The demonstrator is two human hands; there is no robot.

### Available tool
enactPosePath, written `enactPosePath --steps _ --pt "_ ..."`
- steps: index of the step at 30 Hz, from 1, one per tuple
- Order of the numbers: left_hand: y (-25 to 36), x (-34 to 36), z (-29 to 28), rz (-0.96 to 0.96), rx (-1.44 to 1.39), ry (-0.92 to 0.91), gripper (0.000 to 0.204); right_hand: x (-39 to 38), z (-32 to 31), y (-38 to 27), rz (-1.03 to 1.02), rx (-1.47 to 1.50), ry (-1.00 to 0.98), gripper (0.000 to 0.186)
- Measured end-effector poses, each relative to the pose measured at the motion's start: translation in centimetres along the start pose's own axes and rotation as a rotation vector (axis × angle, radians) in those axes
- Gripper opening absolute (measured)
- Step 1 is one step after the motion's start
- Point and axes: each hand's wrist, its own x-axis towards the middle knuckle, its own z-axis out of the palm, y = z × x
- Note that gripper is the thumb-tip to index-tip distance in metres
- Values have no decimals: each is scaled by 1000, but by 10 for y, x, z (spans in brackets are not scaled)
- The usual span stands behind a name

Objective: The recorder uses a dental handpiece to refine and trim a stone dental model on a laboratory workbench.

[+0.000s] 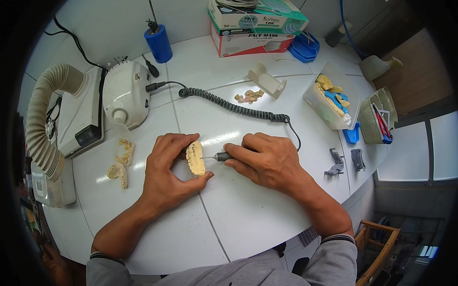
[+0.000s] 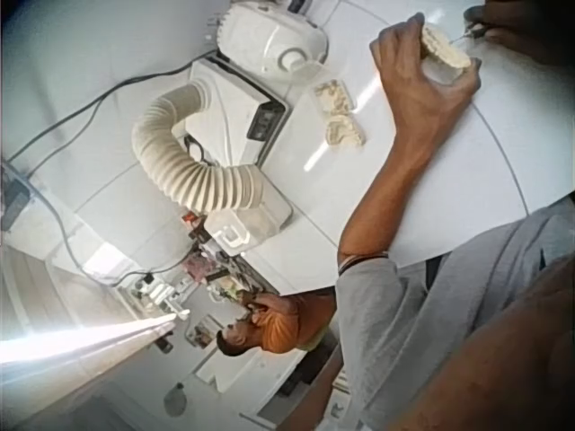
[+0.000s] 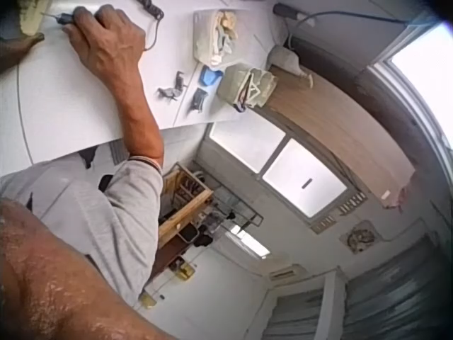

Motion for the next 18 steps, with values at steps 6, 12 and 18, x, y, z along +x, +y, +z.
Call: enactPosePath --steps 6,12,18 --pt "0 0 -1 -13 -11 -3 75 1 -1 0 -2 2 -6 28" --pt "1 0 -1 -11 0 -1 74 1 0 0 -4 5 -7 27" --pt "1 0 -1 -19 -12 -5 74 0 1 1 -5 3 0 27"
